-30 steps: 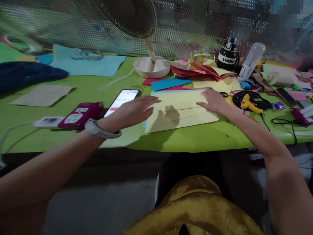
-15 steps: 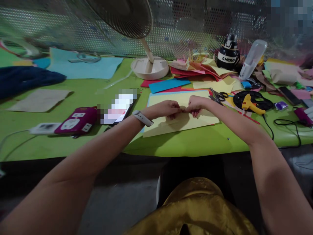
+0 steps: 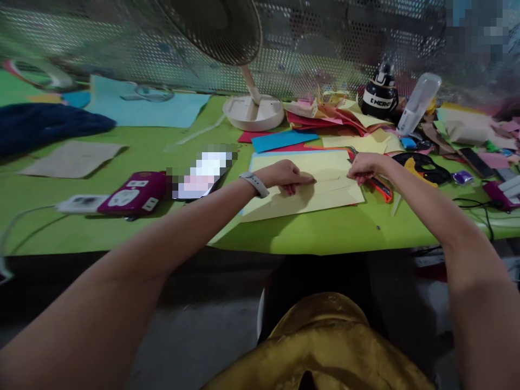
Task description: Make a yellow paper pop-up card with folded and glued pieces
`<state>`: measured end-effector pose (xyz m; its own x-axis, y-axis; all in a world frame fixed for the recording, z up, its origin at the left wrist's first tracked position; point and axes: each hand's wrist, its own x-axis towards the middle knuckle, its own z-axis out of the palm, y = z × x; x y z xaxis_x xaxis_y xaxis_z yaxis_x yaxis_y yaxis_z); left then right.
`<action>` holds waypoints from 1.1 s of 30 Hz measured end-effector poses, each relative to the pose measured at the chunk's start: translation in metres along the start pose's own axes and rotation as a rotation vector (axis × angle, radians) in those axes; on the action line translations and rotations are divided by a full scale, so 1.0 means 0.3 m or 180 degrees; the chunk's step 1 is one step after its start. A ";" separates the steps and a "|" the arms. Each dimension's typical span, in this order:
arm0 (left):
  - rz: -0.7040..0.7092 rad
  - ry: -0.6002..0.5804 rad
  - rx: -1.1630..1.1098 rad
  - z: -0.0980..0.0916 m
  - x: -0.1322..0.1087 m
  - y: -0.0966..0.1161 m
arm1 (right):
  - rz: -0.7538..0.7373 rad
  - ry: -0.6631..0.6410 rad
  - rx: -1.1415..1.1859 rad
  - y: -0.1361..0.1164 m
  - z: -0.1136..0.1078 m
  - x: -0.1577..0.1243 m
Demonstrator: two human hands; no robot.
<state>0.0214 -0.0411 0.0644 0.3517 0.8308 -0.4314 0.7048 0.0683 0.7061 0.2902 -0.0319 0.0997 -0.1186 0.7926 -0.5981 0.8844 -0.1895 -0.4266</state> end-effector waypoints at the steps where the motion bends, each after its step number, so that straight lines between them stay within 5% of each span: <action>1: 0.0018 0.0001 0.0001 -0.002 -0.001 0.003 | -0.0040 0.0036 0.0007 -0.005 0.000 -0.003; 7: 0.0007 0.0033 0.0042 0.001 -0.004 0.017 | -0.0525 -0.0045 0.0023 -0.120 0.098 0.036; 12: -0.0044 0.0015 -0.0094 -0.022 -0.001 -0.020 | -0.0454 -0.0069 -0.0078 -0.134 0.138 0.071; 25: -0.0559 0.0122 0.0490 -0.261 -0.137 -0.273 | -0.0686 0.0333 0.0100 -0.099 0.162 0.044; 30: -0.0324 0.0799 0.0187 -0.299 -0.177 -0.226 | -0.1155 0.1181 -0.0443 -0.130 0.184 0.011; 33: -0.0058 0.1103 -0.0139 -0.252 -0.176 -0.133 | -0.1201 0.1184 -0.0895 -0.147 0.203 0.003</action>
<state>-0.0718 -0.0460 0.1014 0.1039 0.9669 -0.2331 0.6794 0.1021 0.7266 0.2237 -0.0582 0.0767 -0.3265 0.9346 -0.1409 0.9034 0.2648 -0.3372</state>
